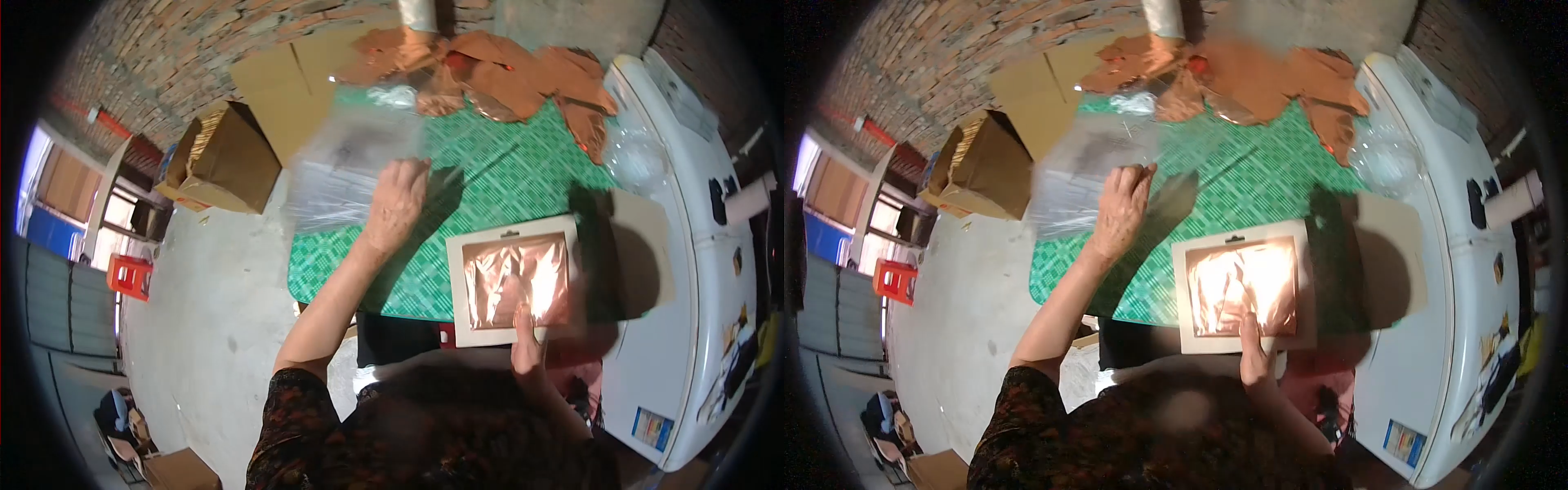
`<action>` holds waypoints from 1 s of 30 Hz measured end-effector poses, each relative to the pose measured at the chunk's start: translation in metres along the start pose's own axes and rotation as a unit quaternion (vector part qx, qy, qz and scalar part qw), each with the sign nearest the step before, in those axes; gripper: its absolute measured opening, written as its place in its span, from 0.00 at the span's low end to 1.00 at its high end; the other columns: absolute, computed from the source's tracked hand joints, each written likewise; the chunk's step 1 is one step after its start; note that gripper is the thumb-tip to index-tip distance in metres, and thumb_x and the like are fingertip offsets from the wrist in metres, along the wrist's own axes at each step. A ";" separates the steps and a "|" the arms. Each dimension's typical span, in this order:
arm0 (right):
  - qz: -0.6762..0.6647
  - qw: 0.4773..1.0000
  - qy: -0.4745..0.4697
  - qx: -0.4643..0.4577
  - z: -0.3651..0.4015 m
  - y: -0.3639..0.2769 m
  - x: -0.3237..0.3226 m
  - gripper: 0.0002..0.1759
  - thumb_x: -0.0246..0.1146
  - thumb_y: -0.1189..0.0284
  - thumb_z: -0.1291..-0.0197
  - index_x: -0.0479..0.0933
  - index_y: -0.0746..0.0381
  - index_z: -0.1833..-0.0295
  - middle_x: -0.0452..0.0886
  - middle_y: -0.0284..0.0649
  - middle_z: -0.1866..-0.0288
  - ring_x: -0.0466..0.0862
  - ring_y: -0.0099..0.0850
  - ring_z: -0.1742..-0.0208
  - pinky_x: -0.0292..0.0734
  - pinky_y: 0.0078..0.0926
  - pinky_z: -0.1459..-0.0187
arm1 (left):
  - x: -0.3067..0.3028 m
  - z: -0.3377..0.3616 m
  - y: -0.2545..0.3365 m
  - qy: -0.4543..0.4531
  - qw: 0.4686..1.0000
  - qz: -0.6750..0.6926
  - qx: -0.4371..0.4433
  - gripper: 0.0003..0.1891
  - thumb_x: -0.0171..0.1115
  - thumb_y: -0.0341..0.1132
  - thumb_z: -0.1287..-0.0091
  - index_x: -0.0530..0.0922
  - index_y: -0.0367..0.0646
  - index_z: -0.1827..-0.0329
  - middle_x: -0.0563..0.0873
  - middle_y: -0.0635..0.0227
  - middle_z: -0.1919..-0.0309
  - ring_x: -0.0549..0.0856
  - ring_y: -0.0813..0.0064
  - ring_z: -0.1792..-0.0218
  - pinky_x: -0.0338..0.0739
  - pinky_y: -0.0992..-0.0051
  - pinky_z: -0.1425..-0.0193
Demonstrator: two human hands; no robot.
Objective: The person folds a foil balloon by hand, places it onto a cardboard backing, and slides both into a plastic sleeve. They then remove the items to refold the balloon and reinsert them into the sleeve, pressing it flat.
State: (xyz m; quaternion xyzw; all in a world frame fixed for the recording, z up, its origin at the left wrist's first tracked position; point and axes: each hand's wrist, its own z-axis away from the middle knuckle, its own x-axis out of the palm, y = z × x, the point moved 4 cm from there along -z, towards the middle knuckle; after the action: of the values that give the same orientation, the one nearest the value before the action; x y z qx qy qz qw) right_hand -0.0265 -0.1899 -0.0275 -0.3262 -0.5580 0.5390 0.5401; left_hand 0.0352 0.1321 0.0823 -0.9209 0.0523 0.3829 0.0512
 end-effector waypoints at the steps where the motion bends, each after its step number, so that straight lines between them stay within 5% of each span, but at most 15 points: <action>1: 0.042 0.999 -0.013 -0.003 -0.002 -0.003 -0.004 0.29 0.54 0.71 0.12 0.60 0.70 0.14 0.71 0.43 0.20 0.73 0.31 0.22 0.66 0.27 0.22 | 0.005 0.003 0.014 -0.013 1.000 0.023 0.008 0.25 0.64 0.24 0.35 0.81 0.31 0.32 0.80 0.57 0.47 0.81 0.57 0.49 0.79 0.60 0.42; 4: 0.071 0.997 0.032 -0.013 -0.010 -0.006 -0.018 0.21 0.59 0.70 0.14 0.72 0.70 0.25 0.80 0.38 0.35 0.78 0.24 0.38 0.76 0.26 0.35 | 0.015 0.014 0.052 -0.051 0.995 0.082 0.022 0.25 0.63 0.26 0.34 0.80 0.31 0.32 0.81 0.57 0.46 0.82 0.57 0.48 0.80 0.60 0.40; 9: 0.167 0.983 0.076 -0.010 -0.007 -0.028 -0.028 0.22 0.57 0.67 0.14 0.70 0.71 0.26 0.81 0.39 0.41 0.80 0.26 0.43 0.77 0.25 0.39 | 0.021 0.027 0.090 -0.075 0.987 0.129 0.051 0.25 0.64 0.28 0.34 0.80 0.28 0.33 0.81 0.56 0.45 0.81 0.56 0.47 0.80 0.61 0.40; 13: 0.050 0.998 0.026 0.026 -0.006 -0.037 -0.021 0.21 0.52 0.58 0.11 0.75 0.66 0.36 0.79 0.35 0.57 0.84 0.24 0.61 0.82 0.27 0.62 | 0.014 0.032 0.111 -0.077 0.979 0.189 0.024 0.22 0.65 0.25 0.33 0.84 0.31 0.35 0.83 0.57 0.49 0.83 0.56 0.49 0.81 0.61 0.43; 22: -0.010 0.996 -0.056 0.066 0.000 -0.032 -0.013 0.24 0.56 0.60 0.14 0.69 0.67 0.26 0.84 0.48 0.40 0.93 0.39 0.53 0.93 0.37 0.69 | 0.016 0.037 0.121 -0.069 0.961 0.269 -0.021 0.22 0.73 0.20 0.39 0.84 0.34 0.39 0.84 0.55 0.55 0.84 0.51 0.55 0.83 0.58 0.50; 30: 0.064 0.989 -0.068 0.119 -0.004 -0.042 -0.019 0.27 0.54 0.56 0.14 0.68 0.64 0.24 0.78 0.41 0.44 0.88 0.31 0.56 0.89 0.31 0.70 | 0.027 0.030 0.112 -0.088 0.934 0.324 -0.119 0.17 0.69 0.19 0.37 0.82 0.34 0.44 0.86 0.48 0.56 0.86 0.44 0.52 0.83 0.52 0.49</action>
State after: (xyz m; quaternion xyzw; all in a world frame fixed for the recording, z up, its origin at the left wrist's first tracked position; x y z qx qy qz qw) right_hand -0.0095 -0.2153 0.0074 -0.2574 -0.5032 0.6558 0.5005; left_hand 0.0175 0.0240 0.0360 -0.8161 0.2973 0.4613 -0.1810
